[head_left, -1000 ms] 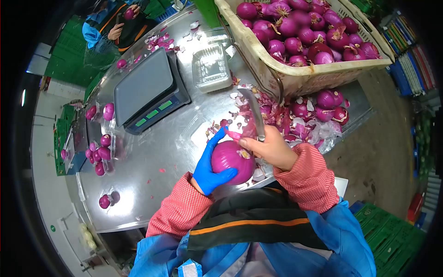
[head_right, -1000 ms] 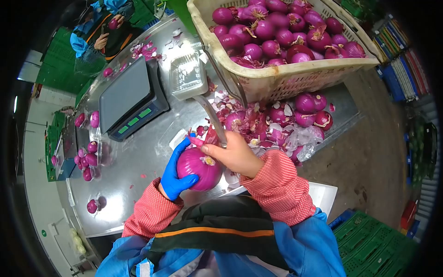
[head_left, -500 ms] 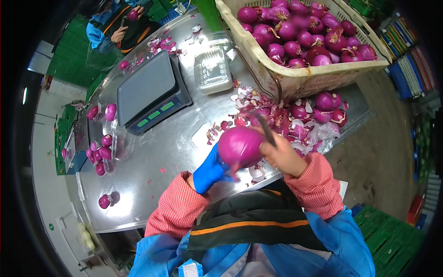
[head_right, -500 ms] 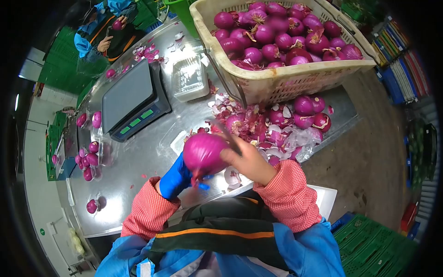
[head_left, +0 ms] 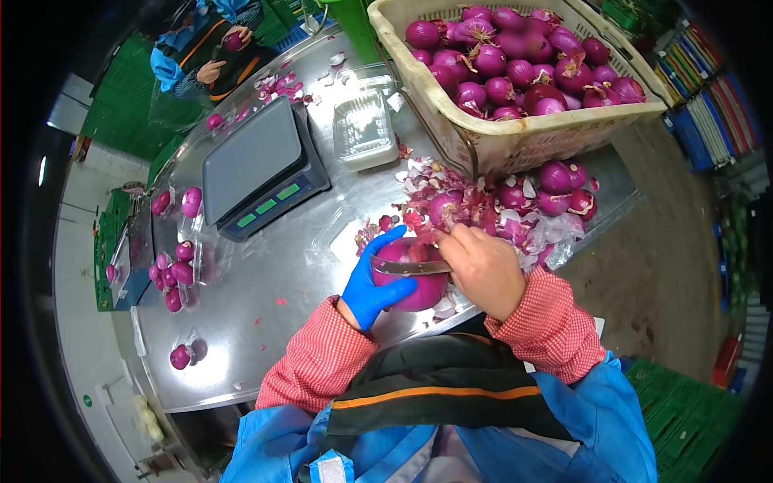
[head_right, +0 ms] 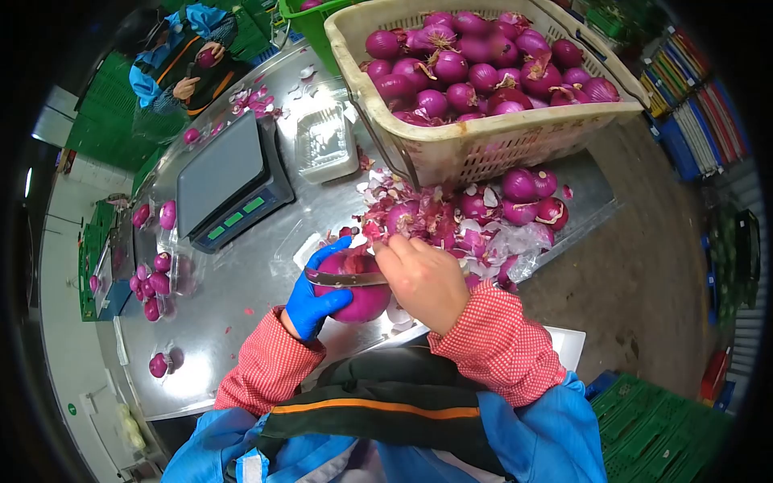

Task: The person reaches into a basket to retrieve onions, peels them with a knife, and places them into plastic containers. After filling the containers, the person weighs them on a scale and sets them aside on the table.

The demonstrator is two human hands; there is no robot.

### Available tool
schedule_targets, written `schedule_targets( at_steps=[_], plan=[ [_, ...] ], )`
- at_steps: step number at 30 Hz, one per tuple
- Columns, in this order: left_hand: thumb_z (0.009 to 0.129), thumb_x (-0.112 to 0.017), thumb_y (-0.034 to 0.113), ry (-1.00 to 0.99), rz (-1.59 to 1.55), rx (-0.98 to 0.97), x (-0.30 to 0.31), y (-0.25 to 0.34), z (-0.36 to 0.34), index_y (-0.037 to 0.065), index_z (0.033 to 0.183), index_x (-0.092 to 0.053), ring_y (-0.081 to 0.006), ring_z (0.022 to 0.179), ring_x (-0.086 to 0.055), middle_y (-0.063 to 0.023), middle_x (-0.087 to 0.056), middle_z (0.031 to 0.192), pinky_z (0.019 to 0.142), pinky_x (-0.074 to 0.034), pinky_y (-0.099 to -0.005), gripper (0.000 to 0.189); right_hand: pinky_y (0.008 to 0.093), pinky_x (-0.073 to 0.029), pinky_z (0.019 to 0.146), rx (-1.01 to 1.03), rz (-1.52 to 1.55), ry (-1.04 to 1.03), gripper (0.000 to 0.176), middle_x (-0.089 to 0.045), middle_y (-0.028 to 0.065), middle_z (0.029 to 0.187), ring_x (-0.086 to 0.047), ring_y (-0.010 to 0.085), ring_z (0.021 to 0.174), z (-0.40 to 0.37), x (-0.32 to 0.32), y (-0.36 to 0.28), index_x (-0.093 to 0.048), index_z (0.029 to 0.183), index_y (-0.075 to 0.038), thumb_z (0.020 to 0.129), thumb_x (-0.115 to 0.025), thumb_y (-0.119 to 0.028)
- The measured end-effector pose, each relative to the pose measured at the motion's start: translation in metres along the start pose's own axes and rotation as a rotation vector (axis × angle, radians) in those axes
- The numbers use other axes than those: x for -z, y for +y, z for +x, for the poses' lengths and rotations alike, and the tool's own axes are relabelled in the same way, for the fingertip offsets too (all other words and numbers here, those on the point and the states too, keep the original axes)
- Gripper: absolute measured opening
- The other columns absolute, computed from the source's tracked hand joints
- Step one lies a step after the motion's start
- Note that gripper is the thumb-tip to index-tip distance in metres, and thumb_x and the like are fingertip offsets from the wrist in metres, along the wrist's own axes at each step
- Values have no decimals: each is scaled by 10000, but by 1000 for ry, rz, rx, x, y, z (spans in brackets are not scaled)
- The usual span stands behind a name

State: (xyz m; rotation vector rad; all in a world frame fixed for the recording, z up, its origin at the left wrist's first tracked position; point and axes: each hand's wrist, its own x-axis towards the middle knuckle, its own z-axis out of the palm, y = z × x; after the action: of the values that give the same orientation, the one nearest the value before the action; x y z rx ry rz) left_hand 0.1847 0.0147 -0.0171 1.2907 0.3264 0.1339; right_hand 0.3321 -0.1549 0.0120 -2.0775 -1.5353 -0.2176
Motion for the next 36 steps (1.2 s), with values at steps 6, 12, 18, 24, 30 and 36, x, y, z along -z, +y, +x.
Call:
schedule_targets(
  at_steps=[6,12,18,24,30,36],
  plan=[
    [752,-795,59,-31,-16,49,-7,12,-2,61,1442,-350,-236,1237,-521,-123,-508,1354,1054,-427,-398,821,314,-519,615,-33,-41,11,235,-579,66,839,-623,206,745,-3,-7,6,-636,1007,-28,777,-592,-46],
    [723,-807,55,-32,17,-22,-9,8,0,56,1434,-353,-238,1248,-508,-125,-478,1382,1059,-422,-393,844,348,-523,602,-136,-5,13,289,-583,77,842,-637,229,734,-21,-11,24,-627,1061,-34,773,-600,-34],
    [691,-825,56,5,123,-111,-12,2,6,56,1441,-337,-246,1268,-488,-125,-445,1407,1064,-421,-391,895,384,-523,645,-327,24,-72,317,-602,94,873,-645,286,766,-29,-15,27,-634,1096,-46,780,-653,-78],
    [693,-825,54,63,68,-88,-11,-16,8,61,1457,-308,-249,1263,-490,-127,-431,1414,1064,-422,-390,923,344,-515,785,-621,864,-51,439,-648,170,1098,-666,277,926,-31,-33,28,-557,1240,-14,904,-663,-276],
    [699,-813,51,297,32,-132,20,-36,1,68,1487,-267,-243,1260,-486,-138,-414,1419,1065,-422,-385,958,262,-487,739,-747,1209,-313,453,-622,81,985,-585,123,849,-40,-75,16,-522,1290,-16,939,-644,-276],
    [819,-701,482,394,1122,125,118,-86,-6,56,1513,-247,-359,1342,-426,-253,-437,1428,1130,-294,-504,932,308,-490,728,-607,959,-403,344,-684,93,900,-624,151,804,-21,-90,-4,-616,1166,-25,921,-646,-264]
  ],
)
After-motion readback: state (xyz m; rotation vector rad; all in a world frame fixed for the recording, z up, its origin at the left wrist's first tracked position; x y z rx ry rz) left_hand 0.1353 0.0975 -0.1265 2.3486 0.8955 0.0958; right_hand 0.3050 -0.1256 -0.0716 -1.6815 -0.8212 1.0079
